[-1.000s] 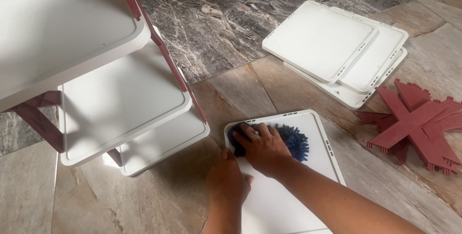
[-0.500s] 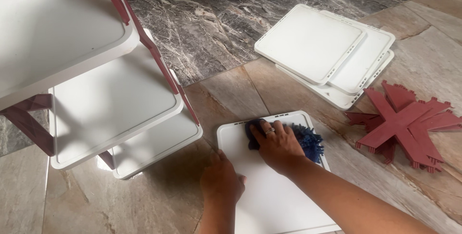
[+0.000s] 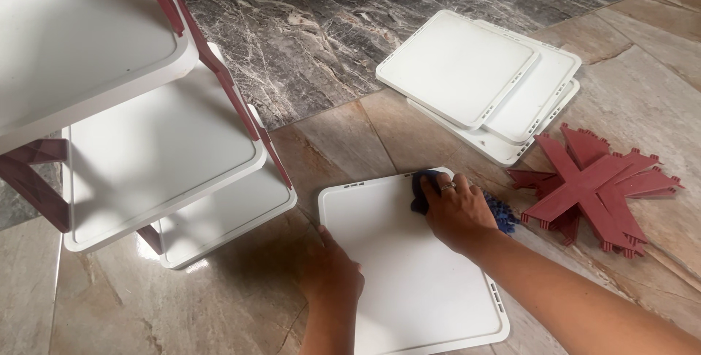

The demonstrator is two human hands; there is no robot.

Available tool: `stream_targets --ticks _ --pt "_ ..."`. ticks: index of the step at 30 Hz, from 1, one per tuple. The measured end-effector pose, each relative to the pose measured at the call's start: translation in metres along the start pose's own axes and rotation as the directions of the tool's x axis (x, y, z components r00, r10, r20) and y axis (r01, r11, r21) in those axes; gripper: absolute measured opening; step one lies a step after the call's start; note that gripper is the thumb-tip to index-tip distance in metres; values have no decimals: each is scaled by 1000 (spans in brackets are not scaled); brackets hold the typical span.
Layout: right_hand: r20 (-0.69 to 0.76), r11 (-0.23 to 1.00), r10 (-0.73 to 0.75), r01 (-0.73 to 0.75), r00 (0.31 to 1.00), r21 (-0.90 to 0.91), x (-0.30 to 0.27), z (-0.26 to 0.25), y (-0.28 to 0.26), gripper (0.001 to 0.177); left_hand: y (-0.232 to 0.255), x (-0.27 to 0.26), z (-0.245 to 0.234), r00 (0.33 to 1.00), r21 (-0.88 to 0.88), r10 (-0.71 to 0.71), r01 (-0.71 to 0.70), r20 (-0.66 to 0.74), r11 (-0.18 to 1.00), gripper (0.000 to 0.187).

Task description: The person assembles a multi-tier plastic shelf by inserting red plastic supports into white trays and stacking them. The person then wipes the surface of a white tray with a blue cloth.

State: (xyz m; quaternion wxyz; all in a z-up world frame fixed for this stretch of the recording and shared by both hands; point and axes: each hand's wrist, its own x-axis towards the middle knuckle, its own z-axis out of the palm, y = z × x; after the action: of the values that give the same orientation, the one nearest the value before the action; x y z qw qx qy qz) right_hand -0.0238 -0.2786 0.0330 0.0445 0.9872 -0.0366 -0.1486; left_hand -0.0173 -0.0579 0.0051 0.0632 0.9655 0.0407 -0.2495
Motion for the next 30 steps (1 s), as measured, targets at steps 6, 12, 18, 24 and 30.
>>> stream_targets --ticks 6,12,18,24,30 --pt "2 992 -18 18 1000 121 17 -17 5 50 2 -7 -9 1000 12 16 -16 -21 1000 103" --pt "60 991 -31 23 998 128 33 -28 12 51 10 -7 -13 993 -5 -69 70 96 998 98" --pt "-7 997 -54 54 999 59 15 -12 17 53 8 -6 -8 997 -65 -53 56 47 996 100" --pt "-27 999 -15 16 1000 29 -15 2 11 52 9 -1 -1 994 -166 -97 102 40 981 96" --pt "19 987 62 -65 998 148 -55 22 7 56 2 4 9 981 -189 3 -40 -192 981 96"
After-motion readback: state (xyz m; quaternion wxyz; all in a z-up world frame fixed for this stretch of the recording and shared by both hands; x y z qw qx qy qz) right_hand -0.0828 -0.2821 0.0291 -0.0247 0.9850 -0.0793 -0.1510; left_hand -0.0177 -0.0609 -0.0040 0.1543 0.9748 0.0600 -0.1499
